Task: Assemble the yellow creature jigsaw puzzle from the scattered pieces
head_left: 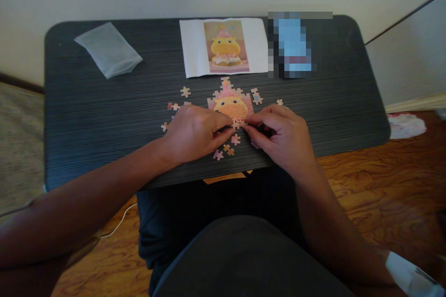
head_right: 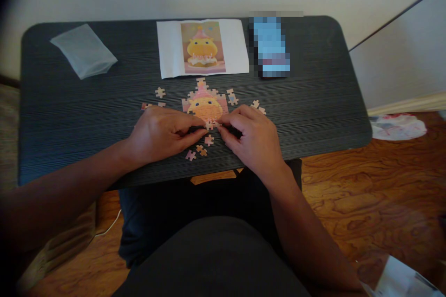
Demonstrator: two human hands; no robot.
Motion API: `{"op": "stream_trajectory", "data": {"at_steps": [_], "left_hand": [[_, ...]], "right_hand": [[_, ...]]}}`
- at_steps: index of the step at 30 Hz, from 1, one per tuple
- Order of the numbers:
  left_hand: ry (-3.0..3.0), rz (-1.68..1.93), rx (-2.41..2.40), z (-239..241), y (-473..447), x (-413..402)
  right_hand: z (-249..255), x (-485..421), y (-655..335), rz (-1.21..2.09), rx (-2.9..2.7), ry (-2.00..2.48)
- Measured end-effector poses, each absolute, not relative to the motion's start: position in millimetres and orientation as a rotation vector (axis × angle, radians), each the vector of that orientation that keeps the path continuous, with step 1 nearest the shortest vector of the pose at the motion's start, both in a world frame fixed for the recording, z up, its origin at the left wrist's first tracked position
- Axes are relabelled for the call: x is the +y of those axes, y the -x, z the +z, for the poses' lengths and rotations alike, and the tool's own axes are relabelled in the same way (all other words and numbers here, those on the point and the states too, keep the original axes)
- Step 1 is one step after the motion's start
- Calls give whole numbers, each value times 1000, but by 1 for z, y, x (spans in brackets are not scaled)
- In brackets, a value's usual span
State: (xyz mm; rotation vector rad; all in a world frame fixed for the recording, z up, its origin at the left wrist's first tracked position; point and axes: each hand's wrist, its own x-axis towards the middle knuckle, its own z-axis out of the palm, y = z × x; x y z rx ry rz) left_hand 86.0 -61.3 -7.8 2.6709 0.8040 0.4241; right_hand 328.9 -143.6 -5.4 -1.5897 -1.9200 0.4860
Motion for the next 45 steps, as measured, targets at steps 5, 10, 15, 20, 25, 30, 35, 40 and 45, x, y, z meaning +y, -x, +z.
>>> {"op": "stream_trajectory", "data": {"at_steps": [5, 10, 15, 20, 25, 30, 35, 40, 45], "left_hand": [[-2744, 415, 818, -12, -86, -62], [-2740, 426, 825, -13, -86, -64], [-2751, 466, 806, -16, -86, -62], [-2743, 428, 707, -17, -87, -58], [-2718, 391, 704, -13, -87, -57], [-2699, 392, 697, -13, -86, -57], [-2690, 469, 690, -18, -85, -57], [-2679, 514, 684, -23, -82, -57], [-2681, 505, 664, -23, -81, -57]], "right_hand": [[-9, -142, -330, 433, -1969, 1593], [-9, -142, -330, 445, -1967, 1589], [-10, -143, -330, 444, -1966, 1580], [-11, -142, -330, 446, -1971, 1590], [-10, -142, -330, 460, -1960, 1574], [-9, -142, -330, 465, -1966, 1577], [-11, -141, -331, 475, -1972, 1563], [-12, -141, -331, 474, -1972, 1563], [-12, -140, -331, 475, -1971, 1567]]}}
